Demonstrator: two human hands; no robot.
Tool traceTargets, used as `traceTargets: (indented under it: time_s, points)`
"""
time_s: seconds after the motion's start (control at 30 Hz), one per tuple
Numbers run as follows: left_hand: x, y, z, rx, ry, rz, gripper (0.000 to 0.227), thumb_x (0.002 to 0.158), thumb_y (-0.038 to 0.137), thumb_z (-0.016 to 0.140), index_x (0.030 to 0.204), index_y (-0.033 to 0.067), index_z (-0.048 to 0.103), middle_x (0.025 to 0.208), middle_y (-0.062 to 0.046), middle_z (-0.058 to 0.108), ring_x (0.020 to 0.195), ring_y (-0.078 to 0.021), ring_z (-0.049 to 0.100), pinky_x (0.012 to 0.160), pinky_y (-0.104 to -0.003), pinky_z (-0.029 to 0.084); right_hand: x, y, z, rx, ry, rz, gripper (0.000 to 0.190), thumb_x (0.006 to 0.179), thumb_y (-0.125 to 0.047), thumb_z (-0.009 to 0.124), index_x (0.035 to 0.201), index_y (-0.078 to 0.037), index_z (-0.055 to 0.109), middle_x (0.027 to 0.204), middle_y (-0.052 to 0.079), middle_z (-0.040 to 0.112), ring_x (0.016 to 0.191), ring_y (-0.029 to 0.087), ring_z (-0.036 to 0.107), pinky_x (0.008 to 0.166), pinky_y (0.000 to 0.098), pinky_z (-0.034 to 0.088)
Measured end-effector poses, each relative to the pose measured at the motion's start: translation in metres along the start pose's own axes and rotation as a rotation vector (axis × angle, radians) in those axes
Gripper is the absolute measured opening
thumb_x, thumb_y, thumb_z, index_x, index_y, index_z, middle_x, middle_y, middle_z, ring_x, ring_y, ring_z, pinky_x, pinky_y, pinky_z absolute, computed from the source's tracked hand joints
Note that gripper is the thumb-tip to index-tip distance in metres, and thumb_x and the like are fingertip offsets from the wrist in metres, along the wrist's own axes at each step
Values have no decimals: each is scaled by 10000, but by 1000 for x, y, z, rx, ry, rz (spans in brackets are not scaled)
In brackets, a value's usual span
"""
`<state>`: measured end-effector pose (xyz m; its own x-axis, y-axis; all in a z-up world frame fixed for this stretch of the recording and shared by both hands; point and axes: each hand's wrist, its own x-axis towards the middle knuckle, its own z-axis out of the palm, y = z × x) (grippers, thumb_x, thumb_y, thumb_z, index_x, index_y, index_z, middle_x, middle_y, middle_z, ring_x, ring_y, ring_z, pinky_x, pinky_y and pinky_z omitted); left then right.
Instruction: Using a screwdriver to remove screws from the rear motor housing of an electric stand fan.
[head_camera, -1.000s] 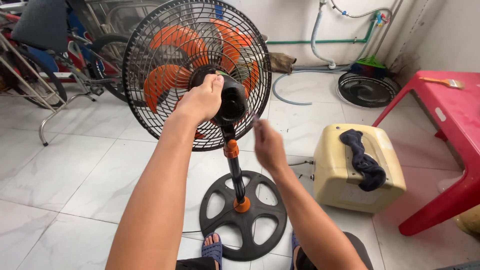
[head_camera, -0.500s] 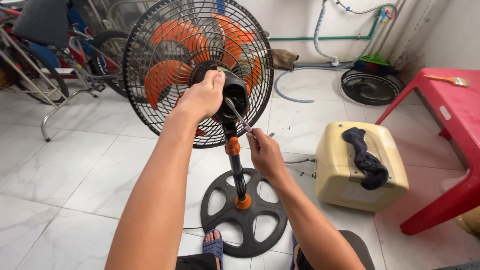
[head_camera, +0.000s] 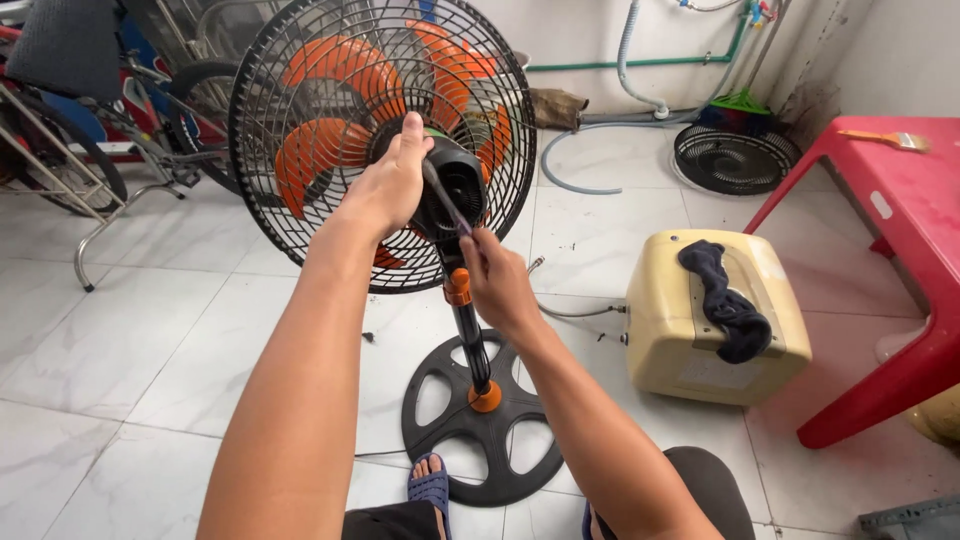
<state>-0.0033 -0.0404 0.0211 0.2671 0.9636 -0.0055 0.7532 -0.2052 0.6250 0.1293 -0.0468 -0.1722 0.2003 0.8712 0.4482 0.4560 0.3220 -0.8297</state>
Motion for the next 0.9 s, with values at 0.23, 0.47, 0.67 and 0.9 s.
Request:
traceTargets:
  time_s: [0.23, 0.47, 0.67, 0.9]
  points:
    - [4, -7, 1, -16, 6, 9, 932, 916, 681, -56, 1579, 187, 374, 1606, -4, 444, 1457, -413, 381, 1252, -536, 209, -60, 50, 0, -119, -73, 85, 252, 1082, -268, 492, 974, -87, 631, 593, 83, 539, 553, 238, 543, 563, 390, 428]
    - [-6, 14, -4, -90, -41, -133, 944, 814, 665, 0, 1600, 271, 344, 1679, 50, 332, 1545, -257, 265, 1246, -481, 151, -35, 35, -10, 34, -34, -34, 207, 1092, -206, 465, 928, -90, 515, 592, 8, 447, 506, 124, 352, 496, 311, 270]
    - [-8, 16, -1, -31, -53, -103, 886, 852, 609, -9, 1600, 257, 311, 1696, -4, 269, 1554, -280, 222, 1255, -547, 35, -31, 44, -13, 9, -200, -27, 182, 1088, -198, 471, 1019, -63, 573, 611, -8, 483, 445, 91, 379, 402, 246, 279]
    - [-7, 15, -5, -34, 7, -133, 944, 796, 660, 31, 1594, 290, 373, 1727, 16, 148, 1585, -236, 112, 1246, -467, 53, -20, 33, -11, 27, -191, -113, 184, 1075, -218, 486, 995, -68, 557, 638, 50, 550, 503, 169, 433, 496, 337, 320]
